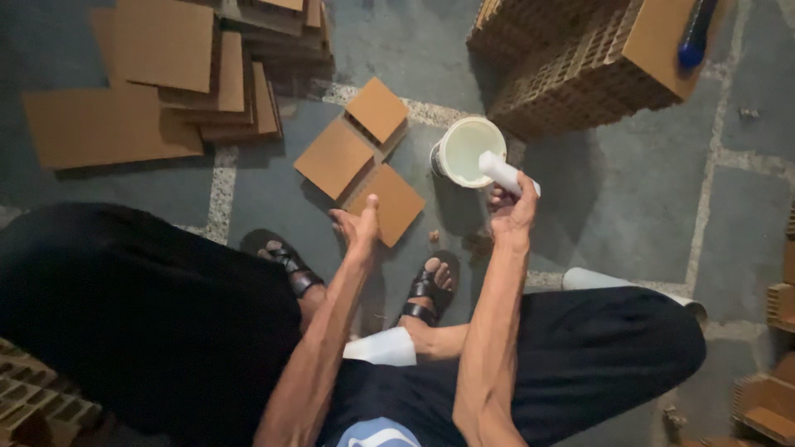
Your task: The person sits on the floor and assembles small cardboard boxes. They apply glue to the edges of the cardboard pieces using a white roller, then fold and press the flaps to form the box structure.
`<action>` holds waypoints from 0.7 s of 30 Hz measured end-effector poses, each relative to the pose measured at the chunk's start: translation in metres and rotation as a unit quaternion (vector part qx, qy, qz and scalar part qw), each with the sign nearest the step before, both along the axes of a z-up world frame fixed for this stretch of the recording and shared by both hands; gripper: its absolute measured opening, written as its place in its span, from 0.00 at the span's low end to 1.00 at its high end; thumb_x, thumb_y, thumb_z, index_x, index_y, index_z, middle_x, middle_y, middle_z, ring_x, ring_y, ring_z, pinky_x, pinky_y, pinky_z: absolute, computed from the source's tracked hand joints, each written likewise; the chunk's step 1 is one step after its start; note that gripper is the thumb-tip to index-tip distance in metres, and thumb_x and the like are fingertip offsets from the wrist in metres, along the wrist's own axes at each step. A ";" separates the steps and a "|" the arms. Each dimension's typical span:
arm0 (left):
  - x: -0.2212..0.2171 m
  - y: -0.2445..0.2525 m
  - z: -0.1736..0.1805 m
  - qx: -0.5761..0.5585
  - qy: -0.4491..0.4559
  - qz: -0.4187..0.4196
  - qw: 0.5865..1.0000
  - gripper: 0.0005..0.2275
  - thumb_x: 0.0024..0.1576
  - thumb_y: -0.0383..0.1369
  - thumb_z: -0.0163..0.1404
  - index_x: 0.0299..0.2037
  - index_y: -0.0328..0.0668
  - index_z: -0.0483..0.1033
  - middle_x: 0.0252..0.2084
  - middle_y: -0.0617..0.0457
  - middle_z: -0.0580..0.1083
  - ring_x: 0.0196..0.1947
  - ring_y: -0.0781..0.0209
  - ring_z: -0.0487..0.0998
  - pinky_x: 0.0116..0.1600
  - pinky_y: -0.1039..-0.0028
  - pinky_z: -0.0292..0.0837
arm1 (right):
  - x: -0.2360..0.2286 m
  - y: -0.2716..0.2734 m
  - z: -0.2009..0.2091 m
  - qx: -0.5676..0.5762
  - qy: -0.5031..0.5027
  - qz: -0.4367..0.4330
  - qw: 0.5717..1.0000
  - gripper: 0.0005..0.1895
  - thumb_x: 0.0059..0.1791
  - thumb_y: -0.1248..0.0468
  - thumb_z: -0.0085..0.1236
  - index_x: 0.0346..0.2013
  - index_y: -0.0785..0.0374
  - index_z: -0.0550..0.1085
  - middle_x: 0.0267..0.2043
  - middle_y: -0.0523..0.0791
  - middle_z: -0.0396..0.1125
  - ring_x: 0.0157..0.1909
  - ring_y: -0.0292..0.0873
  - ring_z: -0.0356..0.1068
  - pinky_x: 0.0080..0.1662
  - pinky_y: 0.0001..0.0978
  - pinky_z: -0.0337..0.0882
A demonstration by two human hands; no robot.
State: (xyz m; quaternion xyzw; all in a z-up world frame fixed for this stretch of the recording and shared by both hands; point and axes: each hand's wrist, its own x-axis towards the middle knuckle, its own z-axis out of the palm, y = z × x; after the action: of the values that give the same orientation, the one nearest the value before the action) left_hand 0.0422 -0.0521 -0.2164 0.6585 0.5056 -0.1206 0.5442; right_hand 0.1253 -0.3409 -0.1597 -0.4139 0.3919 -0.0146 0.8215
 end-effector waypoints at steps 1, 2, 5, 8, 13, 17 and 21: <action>-0.001 0.003 0.003 0.029 -0.021 -0.008 0.999 0.52 0.53 0.47 0.62 0.73 0.25 0.33 0.73 0.23 0.46 0.74 0.30 0.40 0.73 0.50 0.46 | 0.000 0.000 -0.001 -0.007 -0.004 -0.004 1.000 0.15 0.46 0.54 0.62 0.41 0.58 0.71 0.31 0.44 0.69 0.28 0.38 0.67 0.27 0.28 0.66; 0.000 0.007 0.007 0.057 -0.041 -0.016 0.997 0.54 0.52 0.47 0.62 0.73 0.25 0.29 0.74 0.21 0.40 0.76 0.27 0.32 0.72 0.47 0.42 | 0.001 0.001 -0.002 -0.015 -0.008 -0.007 1.000 0.15 0.46 0.54 0.62 0.42 0.56 0.71 0.31 0.43 0.69 0.28 0.37 0.67 0.27 0.27 0.66; 0.017 0.036 0.007 0.273 -0.195 -0.066 0.940 0.51 0.55 0.42 0.61 0.77 0.29 0.32 0.76 0.19 0.44 0.78 0.23 0.34 0.77 0.42 0.35 | -0.002 -0.003 -0.006 -0.028 0.001 -0.001 1.000 0.15 0.46 0.54 0.63 0.42 0.57 0.72 0.31 0.43 0.68 0.27 0.38 0.67 0.26 0.28 0.66; 0.044 0.079 -0.012 0.306 -0.086 -0.188 0.929 0.47 0.51 0.43 0.62 0.76 0.38 0.45 0.74 0.20 0.48 0.75 0.24 0.43 0.76 0.38 0.36 | -0.012 -0.004 -0.013 -0.012 -0.001 -0.002 1.000 0.15 0.48 0.55 0.63 0.43 0.58 0.71 0.32 0.45 0.67 0.29 0.39 0.68 0.28 0.29 0.67; 0.051 0.098 -0.045 0.355 -0.082 -0.330 0.871 0.45 0.44 0.51 0.65 0.68 0.34 0.60 0.65 0.24 0.61 0.69 0.27 0.57 0.71 0.31 0.45 | -0.011 0.008 -0.024 -0.025 -0.030 0.000 0.999 0.15 0.48 0.57 0.62 0.44 0.61 0.71 0.33 0.47 0.69 0.27 0.41 0.68 0.26 0.30 0.67; 0.044 0.086 -0.045 0.340 -0.082 -0.346 0.871 0.42 0.39 0.55 0.68 0.59 0.32 0.70 0.59 0.24 0.66 0.63 0.27 0.62 0.65 0.40 0.59 | -0.017 0.012 -0.027 -0.024 -0.008 -0.004 1.000 0.16 0.47 0.57 0.62 0.44 0.61 0.72 0.33 0.48 0.69 0.26 0.41 0.67 0.25 0.29 0.67; 0.047 0.085 -0.009 0.246 0.031 -0.418 0.874 0.41 0.36 0.58 0.70 0.50 0.32 0.75 0.57 0.29 0.68 0.62 0.33 0.66 0.61 0.51 0.68 | -0.015 0.009 -0.026 -0.011 -0.019 -0.003 1.000 0.15 0.47 0.57 0.62 0.44 0.59 0.71 0.33 0.46 0.69 0.27 0.40 0.67 0.26 0.29 0.67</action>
State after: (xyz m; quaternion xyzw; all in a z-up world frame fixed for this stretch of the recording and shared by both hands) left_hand 0.0893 0.0327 -0.2257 0.9168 0.2135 -0.2287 0.2481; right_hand 0.1102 -0.3316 -0.1855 -0.4218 0.3768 -0.0290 0.8242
